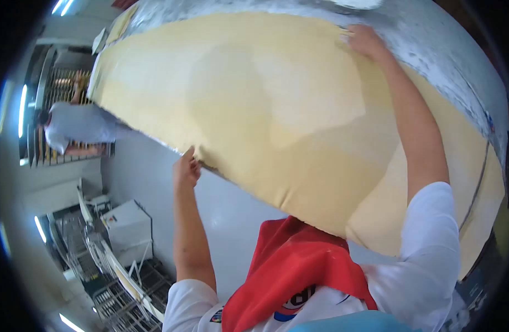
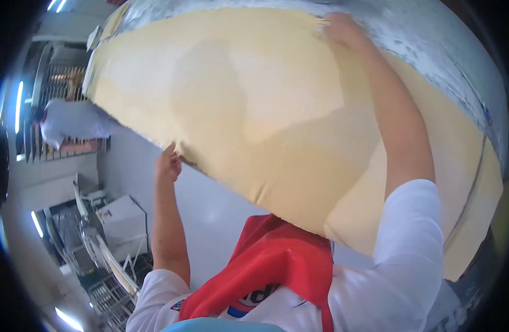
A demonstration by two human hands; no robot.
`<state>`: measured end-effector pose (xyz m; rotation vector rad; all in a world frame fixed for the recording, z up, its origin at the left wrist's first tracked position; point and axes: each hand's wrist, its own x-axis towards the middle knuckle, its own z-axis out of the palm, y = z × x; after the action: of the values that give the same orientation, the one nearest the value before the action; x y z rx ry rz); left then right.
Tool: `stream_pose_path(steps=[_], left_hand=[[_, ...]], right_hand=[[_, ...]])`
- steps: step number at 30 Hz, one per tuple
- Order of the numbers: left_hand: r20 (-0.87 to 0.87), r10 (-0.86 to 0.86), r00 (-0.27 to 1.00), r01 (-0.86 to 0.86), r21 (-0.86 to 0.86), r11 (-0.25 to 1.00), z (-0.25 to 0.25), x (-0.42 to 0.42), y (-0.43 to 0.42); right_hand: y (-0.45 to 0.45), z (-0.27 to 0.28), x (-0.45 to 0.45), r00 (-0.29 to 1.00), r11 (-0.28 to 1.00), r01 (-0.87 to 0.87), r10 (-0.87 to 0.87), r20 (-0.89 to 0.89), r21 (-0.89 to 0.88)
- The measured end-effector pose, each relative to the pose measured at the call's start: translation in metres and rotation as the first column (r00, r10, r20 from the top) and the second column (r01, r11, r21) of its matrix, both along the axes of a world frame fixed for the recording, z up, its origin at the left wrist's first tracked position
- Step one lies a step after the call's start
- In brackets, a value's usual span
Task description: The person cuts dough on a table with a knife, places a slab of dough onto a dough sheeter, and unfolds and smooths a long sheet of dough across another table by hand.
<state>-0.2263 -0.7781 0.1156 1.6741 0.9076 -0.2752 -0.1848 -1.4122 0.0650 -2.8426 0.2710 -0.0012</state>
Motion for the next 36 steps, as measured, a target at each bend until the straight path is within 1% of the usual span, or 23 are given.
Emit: stream_pose_path(steps=[1,2,3,4,6,8,9,11,12,14,15,16,17,19,21,22,25,27,29,31,33,34,36], left_hand=[[-0.059,-0.059,0.997,0.064,0.085,0.994,0.006,0.01,-0.006],[-0.056,-0.081,0.995,0.085,0.077,0.993,0.005,0.011,-0.008],[-0.052,-0.16,0.986,0.167,0.184,0.969,-0.003,-0.005,0.004],[-0.06,-0.234,0.97,0.241,0.29,0.926,-0.005,-0.006,0.005],[0.041,-0.218,0.975,0.197,0.29,0.936,-0.015,-0.003,0.011],[0.074,-0.302,0.95,0.263,0.325,0.908,-0.025,0.003,0.03],[0.055,-0.335,0.941,0.303,0.311,0.901,-0.028,-0.003,0.02],[0.181,-0.087,0.98,0.072,0.083,0.994,-0.009,-0.014,-0.003],[0.171,-0.089,0.981,0.076,0.079,0.994,-0.001,-0.02,-0.017],[0.178,-0.217,0.96,0.236,-0.088,0.968,0.016,-0.045,-0.044],[0.205,-0.172,0.964,0.194,-0.095,0.976,0.02,-0.061,-0.06],[0.26,-0.276,0.925,0.292,-0.027,0.956,0.02,-0.076,-0.073],[0.256,-0.26,0.931,0.274,-0.022,0.961,0.016,-0.084,-0.064],[0.177,-0.397,0.901,0.423,-0.146,0.895,-0.006,-0.088,-0.061],[0.169,-0.415,0.894,0.437,-0.123,0.891,-0.014,-0.084,-0.041],[0.195,-0.389,0.9,0.411,-0.086,0.908,-0.015,-0.084,-0.033],[0.238,-0.362,0.901,0.382,-0.042,0.923,-0.016,-0.095,-0.035],[0.327,-0.228,0.917,0.28,-0.121,0.952,-0.01,-0.113,-0.057],[0.149,-0.29,0.945,0.321,-0.278,0.905,0.012,-0.137,-0.083],[0.124,-0.403,0.907,0.421,-0.318,0.85,0.004,-0.159,-0.086],[0.177,-0.456,0.872,0.487,-0.387,0.783,0.003,-0.166,-0.087],[0.182,-0.444,0.877,0.479,-0.363,0.799,0.004,-0.165,-0.091],[0.205,-0.412,0.888,0.458,-0.3,0.837,0.007,-0.159,-0.095]], right_hand=[[-0.001,0.011,-0.001,1.0,1.0,0.024,-0.024,-0.004,-0.007],[0.016,0.02,-0.018,0.991,0.992,0.123,-0.124,0.04,0.033],[0.043,0.02,-0.042,0.972,0.973,0.216,-0.222,0.079,0.076],[0.042,0.015,-0.037,0.969,0.97,0.232,-0.237,0.076,0.07],[0.028,0.003,-0.026,0.938,0.946,0.315,-0.323,0.127,0.079],[0.019,0.009,-0.017,0.915,0.924,0.372,-0.38,0.136,0.086],[0.017,0.01,-0.012,0.923,0.929,0.364,-0.369,0.103,0.067],[-0.004,0.017,-0.028,0.926,0.928,0.37,-0.372,0.065,0.039],[-0.018,0.028,-0.042,0.949,0.948,0.316,-0.316,0.023,-0.025],[-0.038,0.038,-0.075,0.983,0.982,0.152,-0.162,-0.088,-0.109],[-0.045,0.031,-0.091,0.986,0.986,0.125,-0.137,-0.1,-0.112],[-0.047,0.028,-0.107,0.985,0.983,0.138,-0.149,-0.089,-0.118],[-0.049,0.028,-0.12,0.983,0.976,0.171,-0.179,-0.051,-0.135],[-0.05,0.013,-0.13,0.957,0.947,0.285,-0.27,0.11,-0.149],[-0.066,-0.015,-0.125,0.883,0.898,0.419,-0.369,0.289,-0.134],[-0.067,-0.012,-0.121,0.882,0.893,0.429,-0.38,0.28,-0.137],[-0.081,-0.004,-0.123,0.866,0.869,0.487,-0.466,0.183,-0.092],[-0.102,0.003,-0.143,0.944,0.945,0.318,-0.322,-0.064,-0.073],[-0.108,0.021,-0.184,0.946,0.936,0.303,-0.318,-0.062,-0.177],[-0.119,0.036,-0.209,0.953,0.93,0.268,-0.294,-0.071,-0.249],[-0.129,0.044,-0.231,0.884,0.936,0.345,-0.349,-0.312,-0.071],[-0.13,0.044,-0.238,0.886,0.936,0.344,-0.352,-0.302,-0.079],[-0.116,0.018,-0.242,0.889,0.857,0.458,-0.445,0.109,-0.235]])
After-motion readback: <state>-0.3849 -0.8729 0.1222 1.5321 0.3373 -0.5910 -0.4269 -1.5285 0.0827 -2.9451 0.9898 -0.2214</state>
